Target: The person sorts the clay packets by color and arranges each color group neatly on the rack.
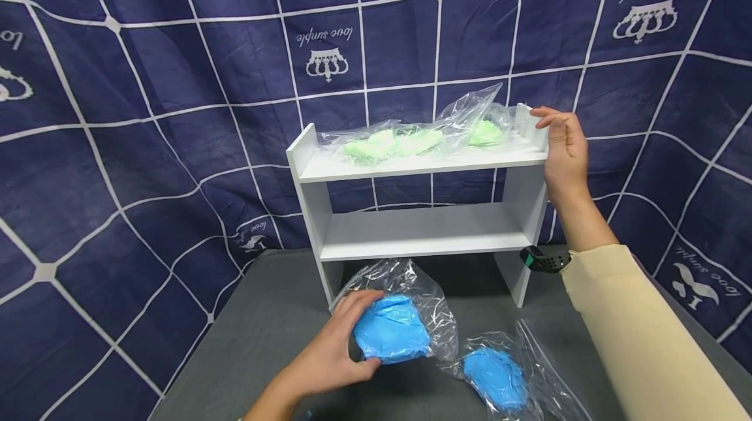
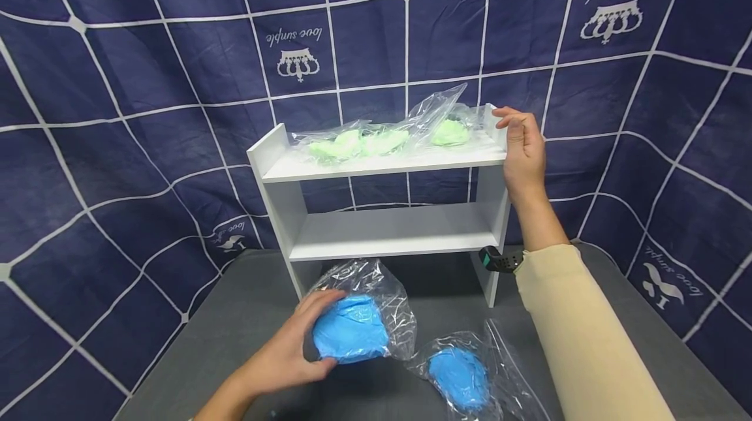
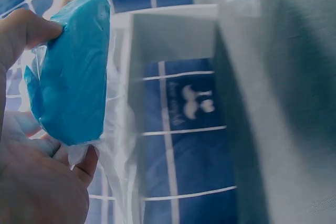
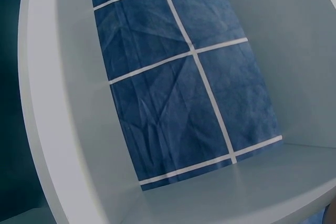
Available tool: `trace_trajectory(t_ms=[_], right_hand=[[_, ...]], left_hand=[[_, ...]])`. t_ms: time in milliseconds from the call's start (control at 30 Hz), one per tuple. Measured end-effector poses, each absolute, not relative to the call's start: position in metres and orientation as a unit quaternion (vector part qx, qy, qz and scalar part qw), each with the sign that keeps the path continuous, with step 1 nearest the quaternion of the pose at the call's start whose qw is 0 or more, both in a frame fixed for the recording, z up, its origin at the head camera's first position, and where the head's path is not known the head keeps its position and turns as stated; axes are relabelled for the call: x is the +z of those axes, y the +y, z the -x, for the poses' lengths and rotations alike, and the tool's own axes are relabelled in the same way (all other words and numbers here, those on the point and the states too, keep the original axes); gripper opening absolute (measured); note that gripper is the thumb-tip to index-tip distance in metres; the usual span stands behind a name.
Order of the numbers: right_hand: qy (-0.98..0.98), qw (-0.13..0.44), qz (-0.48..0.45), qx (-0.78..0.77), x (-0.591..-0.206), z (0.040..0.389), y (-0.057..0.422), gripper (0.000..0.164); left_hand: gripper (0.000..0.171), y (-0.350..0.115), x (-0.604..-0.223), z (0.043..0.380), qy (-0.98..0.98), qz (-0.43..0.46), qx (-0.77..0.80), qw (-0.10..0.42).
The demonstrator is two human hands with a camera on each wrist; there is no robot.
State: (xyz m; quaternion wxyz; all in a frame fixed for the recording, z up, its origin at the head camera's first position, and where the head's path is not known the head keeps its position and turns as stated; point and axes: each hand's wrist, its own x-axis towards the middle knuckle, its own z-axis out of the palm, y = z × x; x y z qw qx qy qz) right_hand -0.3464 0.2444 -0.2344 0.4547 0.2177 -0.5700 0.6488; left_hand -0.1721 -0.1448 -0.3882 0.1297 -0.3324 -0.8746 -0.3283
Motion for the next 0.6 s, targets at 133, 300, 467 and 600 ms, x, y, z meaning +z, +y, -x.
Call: trace_trajectory(t_ms=[133,300,467,600], right_hand=[[-0.57,0.453,-0.216,0.651,-0.234,0.346,0.244,0.031],[-0.568,0.449,-0.214,0.655,-0.233,0.344,0.242,0.032],[-0.572,0.45,-0.212,0.652,-0.233,0.345,0.242,0.032],[-0.578,0.457,-0.21,0.643,-0.233,0.344,0.242,0.033]], left_hand=[[0.096,-0.147,-0.363,0.176,-0.864,0.34,-0.334,0.163],[0.094,-0.148,-0.336,0.181,-0.857,0.338,-0.337,0.194],[0.09,-0.145,-0.316,0.189,-0.849,0.334,-0.348,0.214],[0.086,-0.141,-0.309,0.204,-0.843,0.32,-0.363,0.235]])
